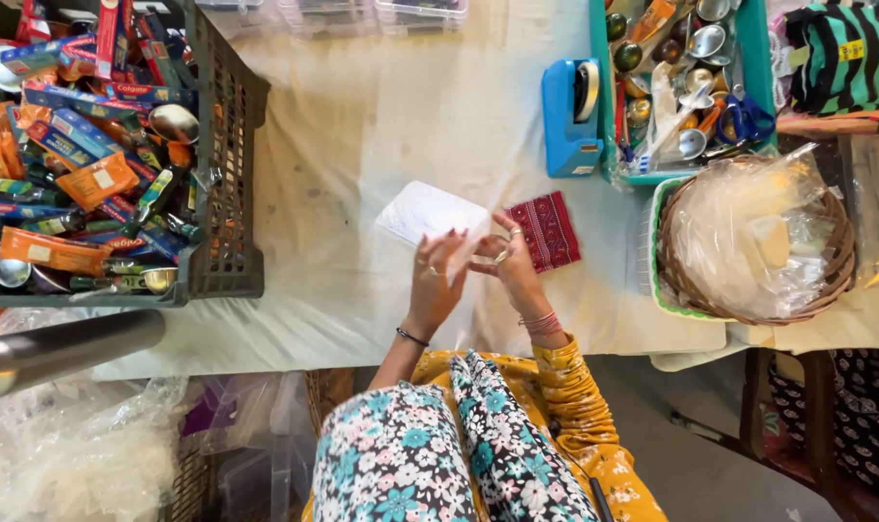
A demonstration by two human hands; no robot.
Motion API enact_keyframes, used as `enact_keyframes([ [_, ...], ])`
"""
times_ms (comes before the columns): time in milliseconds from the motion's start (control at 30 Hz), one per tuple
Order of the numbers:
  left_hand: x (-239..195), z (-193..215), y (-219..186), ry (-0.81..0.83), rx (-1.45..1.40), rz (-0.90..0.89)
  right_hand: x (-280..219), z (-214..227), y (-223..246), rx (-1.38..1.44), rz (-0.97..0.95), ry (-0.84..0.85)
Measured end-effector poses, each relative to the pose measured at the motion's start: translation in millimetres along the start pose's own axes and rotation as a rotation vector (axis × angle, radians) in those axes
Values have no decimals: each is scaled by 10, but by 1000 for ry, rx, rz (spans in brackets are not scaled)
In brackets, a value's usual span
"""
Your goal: The person wraps small plastic containers filled with items in bubble wrap and secures them with tape. They handle the containers, bubble wrap, and a tape dispenser, placing the wrapped packages on the table.
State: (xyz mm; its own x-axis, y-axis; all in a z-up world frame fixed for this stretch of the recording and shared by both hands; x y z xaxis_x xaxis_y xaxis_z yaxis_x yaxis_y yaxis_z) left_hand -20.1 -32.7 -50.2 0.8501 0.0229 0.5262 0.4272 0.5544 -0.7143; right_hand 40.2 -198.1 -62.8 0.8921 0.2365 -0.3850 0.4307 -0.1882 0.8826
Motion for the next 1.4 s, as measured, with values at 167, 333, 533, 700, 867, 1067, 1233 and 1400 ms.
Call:
enact_keyframes([
  [167, -43, 77, -125, 133, -219, 84, 78, 20, -261, -70, -75, -121],
  [333, -372, 109, 330, -15, -135, 278, 297, 368, -876, 97, -169, -234],
  [533, -559, 249, 710, -61, 192, 297, 496, 506, -583, 118, -154, -281],
  [700, -630, 221, 771, 62, 334, 340, 1095, 656, 381, -53, 157, -323],
  [867, -519, 205, 717, 75, 400, 363, 2197, 981, 1487, -197, 466, -355],
  [1067, -467, 203, 712, 126, 443, 419, 3656, 1592, 1827, -319, 377, -578],
  [1233, -1435, -394, 1548, 31, 917, 338, 4520, 1836, 1564, -495, 234, -559],
  [1400, -1685, -680, 1751, 79, 860, 372, 4925, 1931, 1246, -434, 47, -567],
])
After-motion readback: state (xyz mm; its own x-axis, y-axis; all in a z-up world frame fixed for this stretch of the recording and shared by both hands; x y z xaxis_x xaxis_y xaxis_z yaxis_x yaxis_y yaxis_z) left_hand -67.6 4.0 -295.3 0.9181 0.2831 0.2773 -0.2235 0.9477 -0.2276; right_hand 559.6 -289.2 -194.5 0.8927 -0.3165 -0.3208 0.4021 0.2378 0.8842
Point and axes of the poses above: each hand's wrist, its own x-axis towards the middle knuckle, its own z-axis out of the back of the hand, y = z × x, the point moved 2 cm from there along x, towards the middle knuckle, and after that the axes turned 9 degrees about -x, right-handed, at the moved point
